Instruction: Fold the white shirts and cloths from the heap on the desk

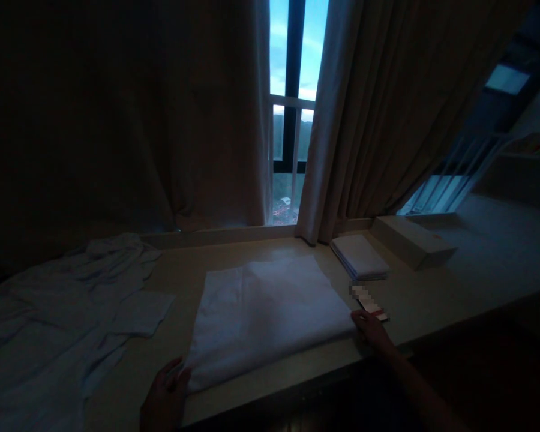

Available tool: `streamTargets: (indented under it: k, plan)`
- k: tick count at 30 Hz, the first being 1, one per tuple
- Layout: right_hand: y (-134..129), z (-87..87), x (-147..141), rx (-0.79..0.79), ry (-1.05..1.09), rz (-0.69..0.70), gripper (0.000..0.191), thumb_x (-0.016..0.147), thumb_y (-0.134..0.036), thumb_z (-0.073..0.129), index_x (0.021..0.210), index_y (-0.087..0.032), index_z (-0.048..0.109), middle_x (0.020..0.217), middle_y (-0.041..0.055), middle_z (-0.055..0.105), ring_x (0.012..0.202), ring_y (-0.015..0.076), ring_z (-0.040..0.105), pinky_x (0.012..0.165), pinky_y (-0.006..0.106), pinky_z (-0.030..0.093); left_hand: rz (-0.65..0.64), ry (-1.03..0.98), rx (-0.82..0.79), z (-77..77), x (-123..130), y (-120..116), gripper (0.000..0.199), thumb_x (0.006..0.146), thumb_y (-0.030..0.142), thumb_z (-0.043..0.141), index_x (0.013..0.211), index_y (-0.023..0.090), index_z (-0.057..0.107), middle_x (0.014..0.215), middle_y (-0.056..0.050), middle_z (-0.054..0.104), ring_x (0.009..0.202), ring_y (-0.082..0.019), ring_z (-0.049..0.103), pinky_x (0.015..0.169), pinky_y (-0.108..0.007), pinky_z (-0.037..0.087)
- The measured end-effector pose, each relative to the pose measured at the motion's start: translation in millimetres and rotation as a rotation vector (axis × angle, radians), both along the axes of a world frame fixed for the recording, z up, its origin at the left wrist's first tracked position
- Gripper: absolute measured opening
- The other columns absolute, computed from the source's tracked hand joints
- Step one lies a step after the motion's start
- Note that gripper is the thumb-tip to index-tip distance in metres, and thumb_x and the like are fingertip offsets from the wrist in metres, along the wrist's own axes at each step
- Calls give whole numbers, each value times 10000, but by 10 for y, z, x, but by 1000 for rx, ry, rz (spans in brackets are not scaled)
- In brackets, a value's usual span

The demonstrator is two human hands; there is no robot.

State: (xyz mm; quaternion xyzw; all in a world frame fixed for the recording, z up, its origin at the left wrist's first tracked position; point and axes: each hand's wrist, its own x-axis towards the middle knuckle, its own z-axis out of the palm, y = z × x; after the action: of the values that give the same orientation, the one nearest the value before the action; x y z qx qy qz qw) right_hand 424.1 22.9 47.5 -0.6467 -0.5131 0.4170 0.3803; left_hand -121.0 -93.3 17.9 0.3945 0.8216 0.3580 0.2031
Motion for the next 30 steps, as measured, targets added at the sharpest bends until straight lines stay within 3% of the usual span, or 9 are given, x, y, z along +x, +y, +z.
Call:
streamTargets:
  k: [4,7,11,16,24,27,30]
  plan:
    - [-28,60,-1,0,33,124,500,685,-576,600,970,-167,636,829,58,678,642,176,607,531,258,442,-9,12,-1,-4,6,14,567,781,602,491,1210,234,544,992,-76,696,937,-247,654,790,-334,487]
    - [-68,70,68,-75,52,233,593,541,-436,717,1059,-160,632,987,94,700,830,250,660,671,318,508,-4,9,13,17,37,-2,550,785,586,496,1209,238,540,1026,-78,693,978,-248,646,808,-332,481]
    - [-95,-12,214,-88,-107,194,553,509,-361,730,1023,-176,649,883,92,723,834,286,675,717,359,512,-17,-22,69,44,97,-46,537,783,553,509,1204,220,530,1015,-76,690,954,-239,652,808,-326,482]
    - [-96,-176,268,-94,-91,99,513,551,-354,700,1034,-194,634,827,92,722,782,289,681,651,352,504,-35,-24,114,51,127,-67,517,790,522,505,1197,204,515,966,-67,685,899,-226,656,800,-327,482]
    - [-50,-211,217,-32,-209,35,427,571,-341,545,947,-190,682,782,69,712,759,267,661,675,345,483,-31,37,54,20,104,-66,519,781,510,521,1213,223,517,1022,-65,683,912,-218,649,787,-314,478]
    - [-47,-251,145,18,-175,48,344,605,-375,541,854,-197,697,855,82,718,844,272,648,730,342,475,-37,28,50,11,101,-52,517,774,475,525,1227,226,504,1076,-68,673,950,-219,645,803,-311,482]
    - [-54,-250,103,-19,-74,9,387,642,-430,555,906,-185,695,830,70,709,791,246,642,690,320,466,-30,29,7,22,88,-37,515,777,472,517,1236,239,497,1062,-64,680,962,-228,645,803,-323,484]
